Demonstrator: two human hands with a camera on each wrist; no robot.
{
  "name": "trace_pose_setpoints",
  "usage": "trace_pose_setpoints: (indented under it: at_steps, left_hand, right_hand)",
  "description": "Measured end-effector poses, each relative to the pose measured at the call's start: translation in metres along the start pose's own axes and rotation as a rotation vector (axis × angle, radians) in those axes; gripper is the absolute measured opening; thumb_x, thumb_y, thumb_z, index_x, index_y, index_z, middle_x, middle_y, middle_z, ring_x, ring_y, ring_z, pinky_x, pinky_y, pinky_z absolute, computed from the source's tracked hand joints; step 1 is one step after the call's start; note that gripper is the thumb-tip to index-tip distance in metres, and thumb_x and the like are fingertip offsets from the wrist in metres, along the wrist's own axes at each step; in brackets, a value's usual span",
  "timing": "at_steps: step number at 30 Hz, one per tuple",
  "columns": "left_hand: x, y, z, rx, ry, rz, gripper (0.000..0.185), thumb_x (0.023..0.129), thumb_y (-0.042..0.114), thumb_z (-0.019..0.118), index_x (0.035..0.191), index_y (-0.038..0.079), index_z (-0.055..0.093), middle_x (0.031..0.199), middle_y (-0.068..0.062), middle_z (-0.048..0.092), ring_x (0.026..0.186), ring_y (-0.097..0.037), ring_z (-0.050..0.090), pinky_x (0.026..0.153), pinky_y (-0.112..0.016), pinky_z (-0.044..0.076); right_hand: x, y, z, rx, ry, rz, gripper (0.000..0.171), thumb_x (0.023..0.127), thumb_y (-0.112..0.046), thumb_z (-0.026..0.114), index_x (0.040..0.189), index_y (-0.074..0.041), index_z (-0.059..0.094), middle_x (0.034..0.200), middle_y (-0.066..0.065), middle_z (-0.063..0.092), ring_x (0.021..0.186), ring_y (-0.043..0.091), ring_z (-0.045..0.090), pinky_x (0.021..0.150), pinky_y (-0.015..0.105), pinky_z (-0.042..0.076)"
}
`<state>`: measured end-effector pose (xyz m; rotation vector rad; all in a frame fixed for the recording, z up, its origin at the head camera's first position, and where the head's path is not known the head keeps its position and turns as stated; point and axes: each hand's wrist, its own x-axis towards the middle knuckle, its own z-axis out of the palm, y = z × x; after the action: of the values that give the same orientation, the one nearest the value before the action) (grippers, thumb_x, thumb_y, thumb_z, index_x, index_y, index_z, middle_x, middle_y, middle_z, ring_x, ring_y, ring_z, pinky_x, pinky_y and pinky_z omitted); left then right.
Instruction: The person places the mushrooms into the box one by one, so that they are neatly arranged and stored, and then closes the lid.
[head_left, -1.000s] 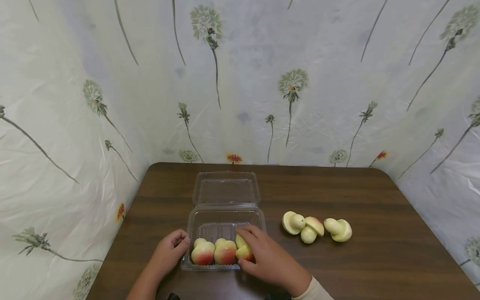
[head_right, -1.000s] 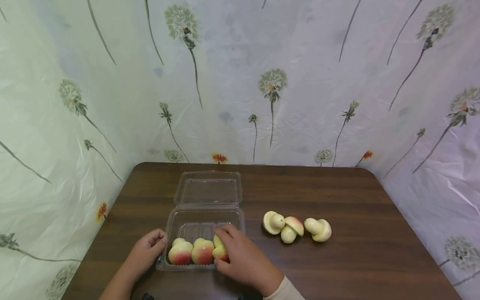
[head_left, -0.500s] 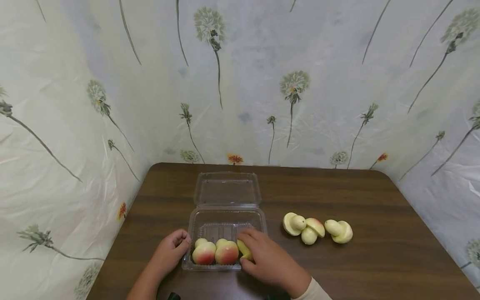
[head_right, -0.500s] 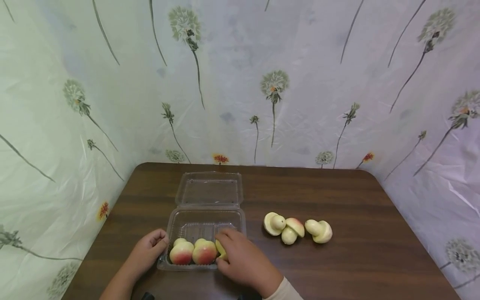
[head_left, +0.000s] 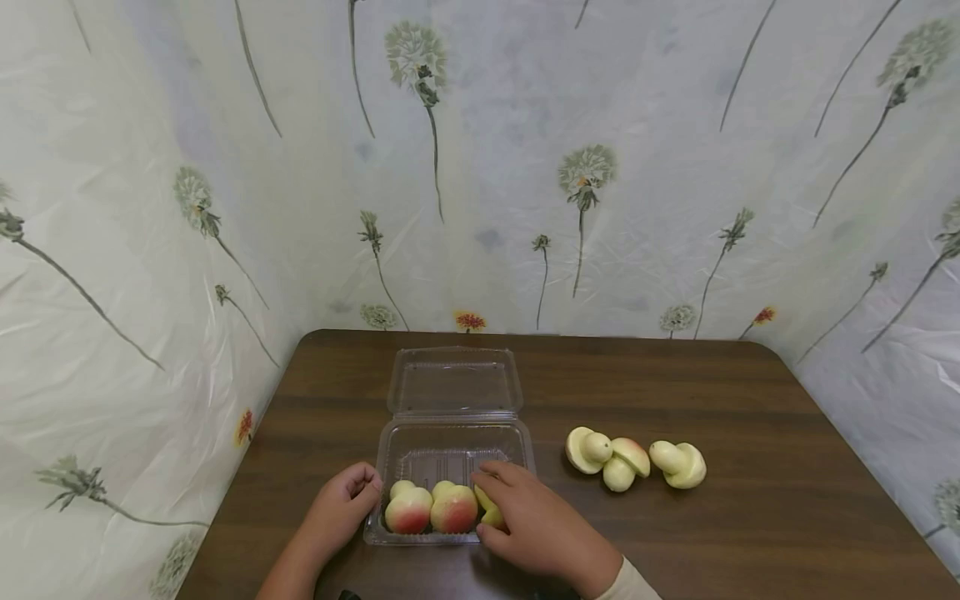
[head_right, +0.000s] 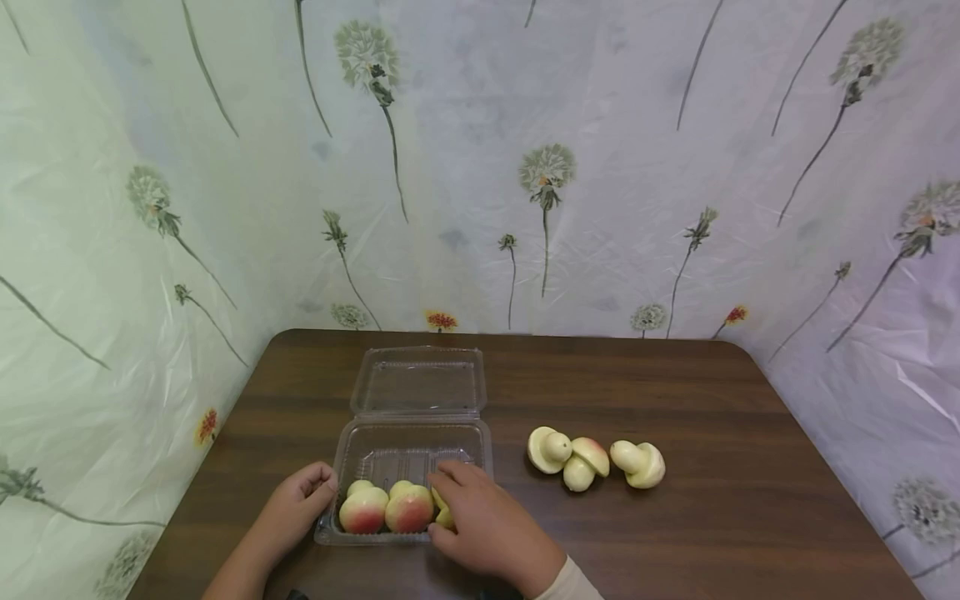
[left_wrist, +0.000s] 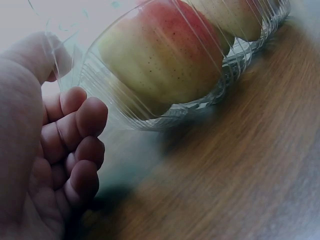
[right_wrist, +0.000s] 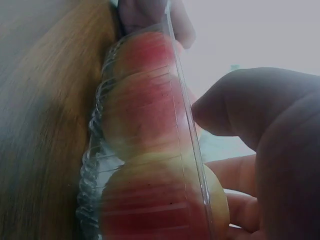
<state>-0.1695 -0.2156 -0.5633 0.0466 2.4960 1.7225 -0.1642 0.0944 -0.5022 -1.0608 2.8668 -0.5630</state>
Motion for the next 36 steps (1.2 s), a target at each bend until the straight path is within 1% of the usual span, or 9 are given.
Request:
trace_pose_setpoints:
  at_steps: [5, 13, 17, 19, 26, 29, 32, 33, 36]
  left_hand:
    - [0.0, -0.001, 0.0, 0.006, 0.002, -0.017, 0.015, 0.094, 0.026, 0.06, 0.081, 0.018, 0.058, 0.064, 0.0, 0.053, 0.057, -0.011, 0.048, 0.057, -0.028, 0.043]
    - [0.0, 0.0, -0.001, 0.009, -0.003, -0.026, 0.013, 0.094, 0.022, 0.059, 0.081, 0.017, 0.058, 0.065, -0.001, 0.054, 0.057, -0.013, 0.049, 0.058, -0.028, 0.044]
    - [0.0, 0.0, -0.001, 0.013, -0.003, -0.022, 0.013, 0.094, 0.022, 0.059, 0.082, 0.017, 0.058, 0.065, -0.001, 0.054, 0.057, -0.012, 0.048, 0.058, -0.028, 0.043]
    - [0.0, 0.0, -0.001, 0.012, -0.002, -0.017, 0.013, 0.094, 0.023, 0.059, 0.082, 0.017, 0.058, 0.065, -0.001, 0.054, 0.057, -0.012, 0.049, 0.058, -0.028, 0.043]
    - [-0.001, 0.001, 0.0, 0.017, 0.01, -0.012, 0.013, 0.094, 0.023, 0.059, 0.081, 0.019, 0.058, 0.065, 0.0, 0.054, 0.058, -0.012, 0.05, 0.06, -0.027, 0.043]
    - [0.0, 0.001, 0.0, 0.026, 0.014, -0.009, 0.013, 0.093, 0.023, 0.059, 0.081, 0.019, 0.058, 0.065, 0.0, 0.054, 0.059, -0.012, 0.049, 0.06, -0.027, 0.043]
    - [0.0, 0.001, 0.001, 0.032, 0.014, -0.012, 0.013, 0.093, 0.022, 0.059, 0.08, 0.02, 0.058, 0.065, 0.0, 0.054, 0.058, -0.012, 0.049, 0.059, -0.027, 0.043]
    - [0.0, 0.001, 0.001, 0.033, 0.014, -0.014, 0.013, 0.093, 0.022, 0.059, 0.08, 0.02, 0.058, 0.065, 0.0, 0.054, 0.058, -0.012, 0.049, 0.059, -0.027, 0.043]
    - [-0.001, 0.0, 0.0, 0.036, 0.008, -0.014, 0.014, 0.094, 0.024, 0.059, 0.081, 0.02, 0.058, 0.065, 0.0, 0.055, 0.058, -0.011, 0.049, 0.059, -0.027, 0.043]
  right_hand:
    - [-0.002, 0.001, 0.001, 0.052, 0.01, 0.015, 0.056, 0.088, -0.04, 0.061, 0.138, -0.016, 0.05, 0.143, 0.003, 0.045, 0.132, 0.02, 0.043, 0.102, 0.042, 0.042]
    - [-0.004, 0.004, 0.005, 0.075, 0.107, -0.013, 0.051, 0.087, -0.038, 0.064, 0.134, -0.025, 0.051, 0.134, -0.01, 0.05, 0.125, 0.01, 0.047, 0.1, 0.037, 0.044]
    - [-0.004, 0.004, 0.004, 0.087, 0.134, -0.021, 0.049, 0.086, -0.037, 0.065, 0.132, -0.027, 0.051, 0.131, -0.013, 0.05, 0.121, 0.007, 0.049, 0.098, 0.035, 0.045]
    - [-0.004, 0.004, 0.003, 0.09, 0.139, -0.028, 0.048, 0.086, -0.036, 0.065, 0.131, -0.027, 0.052, 0.13, -0.013, 0.051, 0.12, 0.007, 0.05, 0.098, 0.035, 0.045]
    - [-0.003, 0.005, 0.005, 0.067, 0.118, -0.022, 0.045, 0.087, -0.038, 0.064, 0.13, -0.028, 0.054, 0.126, -0.014, 0.055, 0.118, 0.006, 0.051, 0.097, 0.034, 0.046]
    - [-0.004, 0.005, 0.005, 0.079, 0.133, -0.021, 0.045, 0.087, -0.037, 0.065, 0.129, -0.027, 0.054, 0.127, -0.014, 0.054, 0.119, 0.006, 0.051, 0.097, 0.034, 0.046]
    - [-0.006, 0.008, 0.005, 0.105, 0.161, -0.037, 0.044, 0.088, -0.035, 0.064, 0.13, -0.025, 0.054, 0.129, -0.011, 0.054, 0.121, 0.008, 0.05, 0.098, 0.036, 0.045]
    - [-0.006, 0.009, 0.005, 0.118, 0.177, -0.047, 0.044, 0.088, -0.033, 0.064, 0.13, -0.025, 0.054, 0.13, -0.009, 0.053, 0.122, 0.011, 0.05, 0.098, 0.038, 0.045]
    - [-0.009, 0.013, 0.007, 0.154, 0.243, -0.067, 0.043, 0.088, -0.028, 0.065, 0.129, -0.026, 0.054, 0.132, -0.008, 0.052, 0.125, 0.014, 0.049, 0.099, 0.041, 0.045]
